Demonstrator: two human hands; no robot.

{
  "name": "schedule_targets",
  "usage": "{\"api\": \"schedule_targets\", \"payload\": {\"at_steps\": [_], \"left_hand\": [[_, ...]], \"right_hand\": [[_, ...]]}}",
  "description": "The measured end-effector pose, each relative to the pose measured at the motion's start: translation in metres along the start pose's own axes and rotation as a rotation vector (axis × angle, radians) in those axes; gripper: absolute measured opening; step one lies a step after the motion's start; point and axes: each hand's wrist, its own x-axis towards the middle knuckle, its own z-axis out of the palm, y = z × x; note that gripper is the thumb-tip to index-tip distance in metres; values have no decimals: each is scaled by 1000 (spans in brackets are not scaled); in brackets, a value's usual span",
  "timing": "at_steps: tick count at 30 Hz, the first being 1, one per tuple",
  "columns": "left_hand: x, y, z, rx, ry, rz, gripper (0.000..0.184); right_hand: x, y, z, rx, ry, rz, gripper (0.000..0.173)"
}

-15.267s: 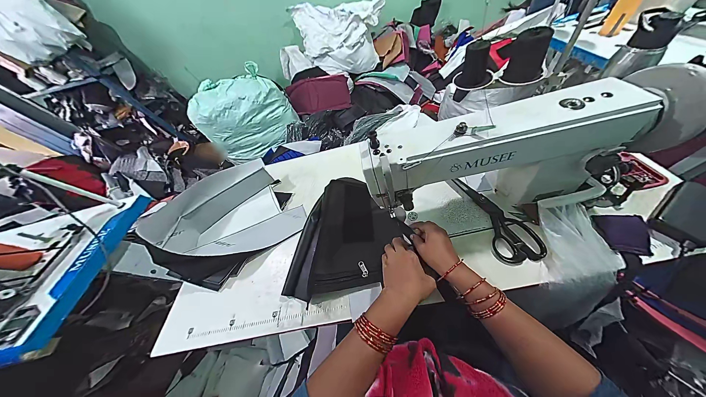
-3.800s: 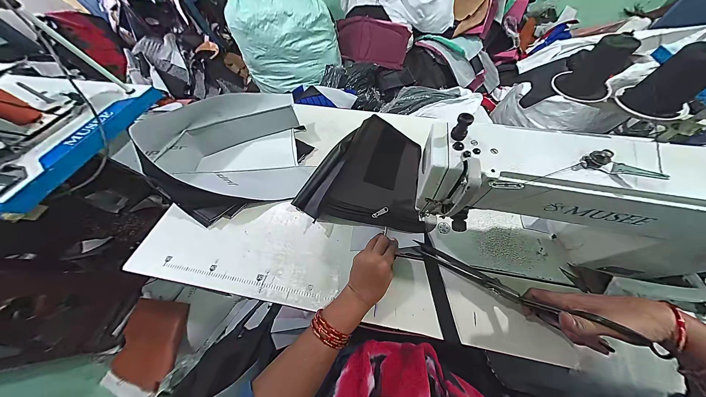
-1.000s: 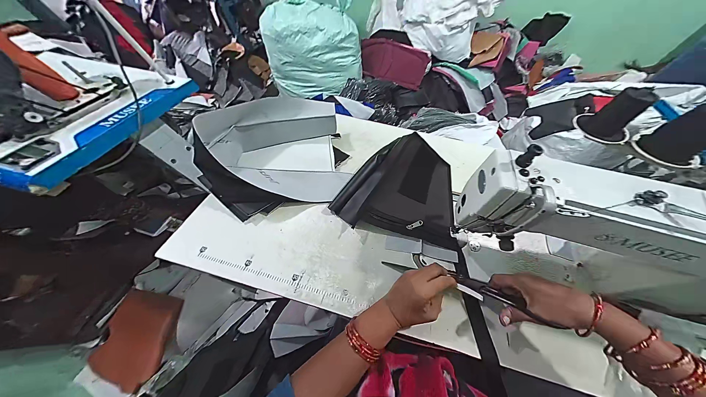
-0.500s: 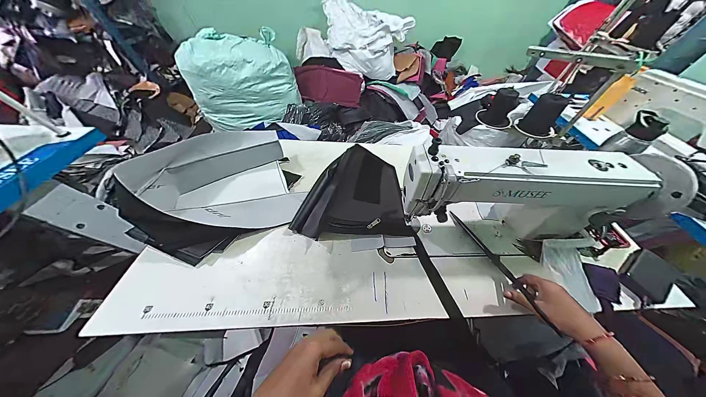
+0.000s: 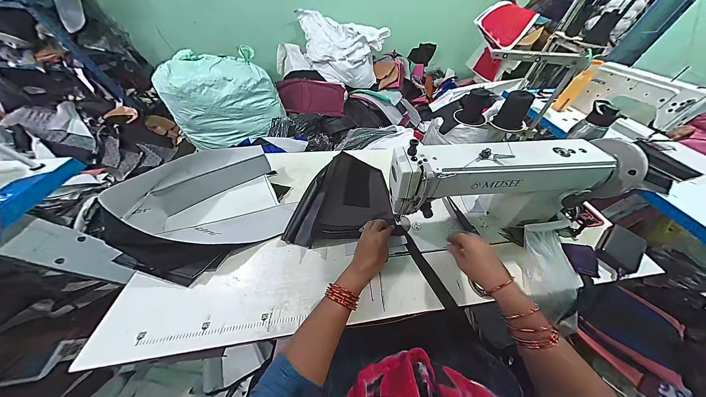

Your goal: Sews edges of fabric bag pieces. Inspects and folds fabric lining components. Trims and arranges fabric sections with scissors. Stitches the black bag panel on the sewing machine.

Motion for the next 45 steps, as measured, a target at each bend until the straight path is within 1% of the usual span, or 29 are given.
{"api": "schedule_targets", "payload": {"at_steps": [2,3,5,6,9,14,20,24,27,32,37,39,42,43,45], "left_hand": [[0,-1,6,-17,27,-14,33],[-2,-2,9,-25,45,-12,33],[-5,-3,13,-35,85,3,32],[-5,-3,13,-39,89,2,32],[-6,-3,14,-49,101,2,31],[-5,-4,13,-75,113,7,29],[-5,-5,14,-56,103,39,33],[-4,-4,15,-8,85,59,39],[-3,-5,20,31,107,96,40],[0,3,14,101,-10,52,37],[2,6,11,181,-77,72,37],[2,5,11,152,-78,93,37],[-1,-3,16,24,39,121,33],[-2,-4,16,-15,64,109,32],[-3,-2,13,-71,50,46,33]], "right_hand": [[20,-15,27,162,5,-96,34],[29,-22,41,228,18,-109,36],[44,-33,61,295,46,-94,39],[47,-37,66,309,53,-73,38],[47,-48,72,309,85,-1,33],[41,-52,70,411,94,76,29],[35,-53,77,525,89,51,31],[33,-50,78,523,94,-8,31],[33,-47,78,505,104,-59,32],[35,-39,77,521,57,-120,35],[36,-40,72,463,13,-149,37],[34,-44,67,400,-20,-147,38],[33,-51,60,312,-86,-132,39],[32,-53,59,291,-102,-128,40],[31,-57,58,247,-128,-119,42]]}}
